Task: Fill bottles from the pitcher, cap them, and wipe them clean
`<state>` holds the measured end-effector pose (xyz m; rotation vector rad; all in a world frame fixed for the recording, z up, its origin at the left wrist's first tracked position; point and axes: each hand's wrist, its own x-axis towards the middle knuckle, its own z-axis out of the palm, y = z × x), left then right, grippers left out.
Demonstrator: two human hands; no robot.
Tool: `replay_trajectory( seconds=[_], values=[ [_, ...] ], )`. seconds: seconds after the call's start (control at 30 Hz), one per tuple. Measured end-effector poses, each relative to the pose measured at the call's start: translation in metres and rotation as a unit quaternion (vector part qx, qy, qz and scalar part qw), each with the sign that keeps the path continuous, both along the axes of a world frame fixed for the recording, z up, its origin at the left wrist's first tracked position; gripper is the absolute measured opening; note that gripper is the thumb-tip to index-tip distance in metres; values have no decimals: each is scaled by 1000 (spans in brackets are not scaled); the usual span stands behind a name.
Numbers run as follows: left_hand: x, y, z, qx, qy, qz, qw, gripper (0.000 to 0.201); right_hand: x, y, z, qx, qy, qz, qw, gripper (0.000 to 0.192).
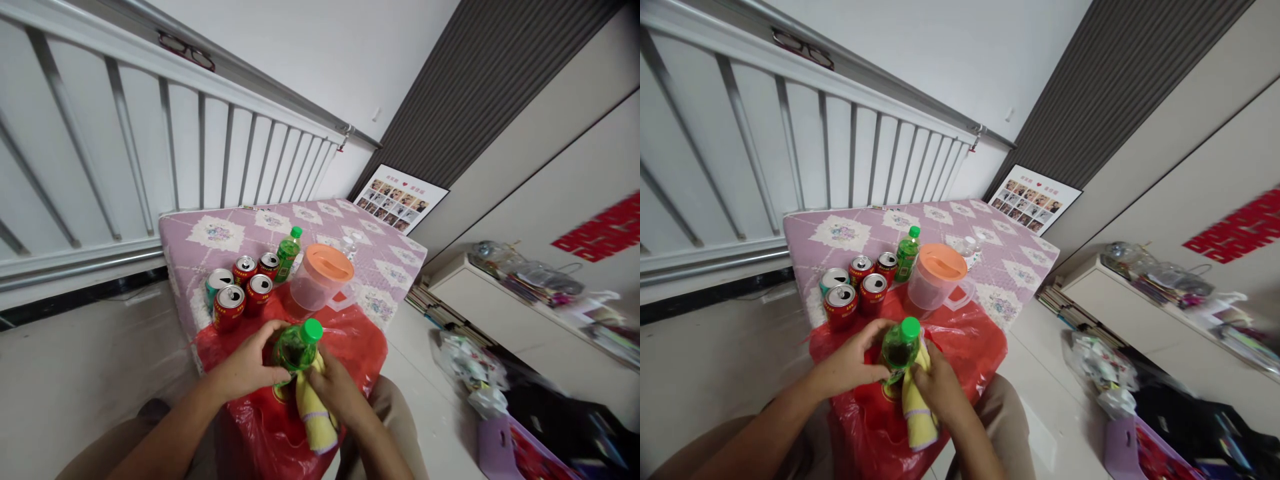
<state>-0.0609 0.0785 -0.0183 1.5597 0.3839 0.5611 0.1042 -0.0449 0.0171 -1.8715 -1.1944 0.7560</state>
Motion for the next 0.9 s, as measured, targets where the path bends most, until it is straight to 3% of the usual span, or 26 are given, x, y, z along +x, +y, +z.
replay_trajectory(
  seconds=[0.1, 0.2, 0.5, 0.63, 0.9],
  values=[
    [2, -5, 1, 74, 9, 53, 996, 78, 0, 0, 2, -1, -5, -3, 1000, 46],
    [4, -6, 4, 129, 4, 80, 988, 72, 0, -2, 14, 9, 1, -3, 1000, 50],
    [2, -4, 2, 121, -5, 50, 991, 71, -2, -13, 57, 113, -28, -45, 992, 56],
    [1, -5, 0, 78, -10, 46, 996, 72, -6, -9, 53, 93, -45, -42, 994, 54],
    [-2, -5, 3, 87, -15, 32, 996, 69, -10, -7, 26, 22, 54, -12, 998, 46]
  ],
)
